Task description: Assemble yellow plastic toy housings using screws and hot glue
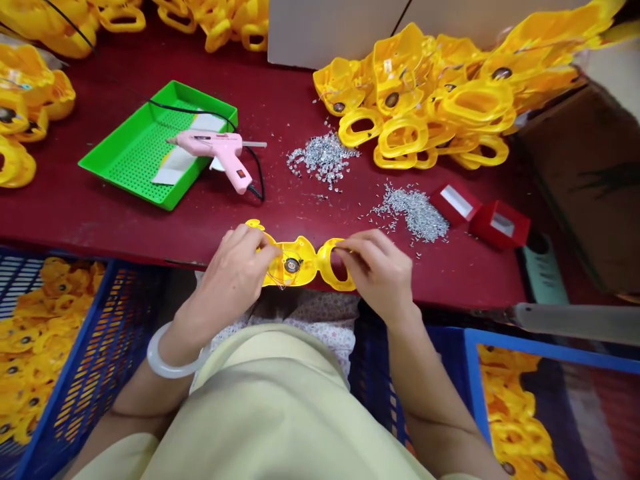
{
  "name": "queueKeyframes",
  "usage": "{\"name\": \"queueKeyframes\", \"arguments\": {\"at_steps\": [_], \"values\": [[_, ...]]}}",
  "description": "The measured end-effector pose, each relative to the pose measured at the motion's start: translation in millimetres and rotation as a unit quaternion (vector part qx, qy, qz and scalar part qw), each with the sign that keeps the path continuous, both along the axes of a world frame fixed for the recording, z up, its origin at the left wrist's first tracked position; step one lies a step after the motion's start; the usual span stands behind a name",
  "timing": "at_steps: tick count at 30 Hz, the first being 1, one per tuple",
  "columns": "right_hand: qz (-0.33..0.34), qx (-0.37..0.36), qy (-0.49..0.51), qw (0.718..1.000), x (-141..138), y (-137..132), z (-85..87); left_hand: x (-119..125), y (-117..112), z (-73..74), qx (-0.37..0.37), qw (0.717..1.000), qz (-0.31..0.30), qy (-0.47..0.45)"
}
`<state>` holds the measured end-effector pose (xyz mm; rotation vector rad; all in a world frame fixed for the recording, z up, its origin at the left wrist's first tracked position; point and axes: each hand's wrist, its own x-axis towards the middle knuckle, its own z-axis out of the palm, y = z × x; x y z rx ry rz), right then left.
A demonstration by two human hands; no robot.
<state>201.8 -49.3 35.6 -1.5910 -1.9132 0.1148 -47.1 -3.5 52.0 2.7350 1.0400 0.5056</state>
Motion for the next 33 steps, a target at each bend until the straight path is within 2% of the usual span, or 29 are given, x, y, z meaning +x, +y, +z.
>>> {"name": "queueKeyframes", "arguments": {"at_steps": [3,7,11,14,16,18,21,23,24,26,28,29,31,33], "values": [[0.079,-0.034,-0.03,0.996,-13,-1,4.1,-2,1,4.1,-0.026,0.999,-0.027,-0.024],[0.108,-0.096,-0.126,0.981,-26,8,9.5,1,-1,6.8,-0.029,0.999,-0.028,-0.014],[0.108,-0.151,-0.183,0.966,-39,14,13.8,6,-9,5.4,-0.037,0.998,-0.046,0.008],[0.083,-0.167,-0.168,0.968,-45,15,9.1,8,-14,1.6,-0.019,0.999,-0.041,0.012],[0.075,-0.146,-0.107,0.981,-45,15,3.5,8,-15,-1.1,-0.017,0.998,-0.053,-0.02],[0.078,-0.105,-0.002,0.991,-43,14,-0.5,6,-14,-3.2,-0.025,0.996,-0.063,-0.065],[0.083,-0.067,0.149,0.983,-41,13,-0.5,3,-14,-5.3,-0.028,0.988,-0.055,-0.141],[0.071,-0.082,0.209,0.972,-41,13,1.4,2,-15,-5.9,-0.044,0.977,-0.02,-0.208],[0.063,-0.097,0.233,0.966,-42,12,2.1,2,-16,-5.8,-0.069,0.964,0.003,-0.255],[0.048,-0.125,0.274,0.952,-44,13,2.3,1,-18,-4.7,-0.148,0.921,0.047,-0.358],[0.037,-0.143,0.315,0.938,-47,14,1.4,1,-20,-2.2,-0.214,0.872,0.065,-0.435],[0.034,-0.15,0.335,0.93,-48,14,1.0,0,-21,-0.5,-0.226,0.858,0.068,-0.456],[0.039,-0.171,0.378,0.909,-51,15,1.0,-2,-22,3.0,-0.213,0.858,0.082,-0.461],[0.059,-0.195,0.421,0.884,-54,15,2.6,-4,-24,5.7,-0.165,0.881,0.114,-0.427]]}}
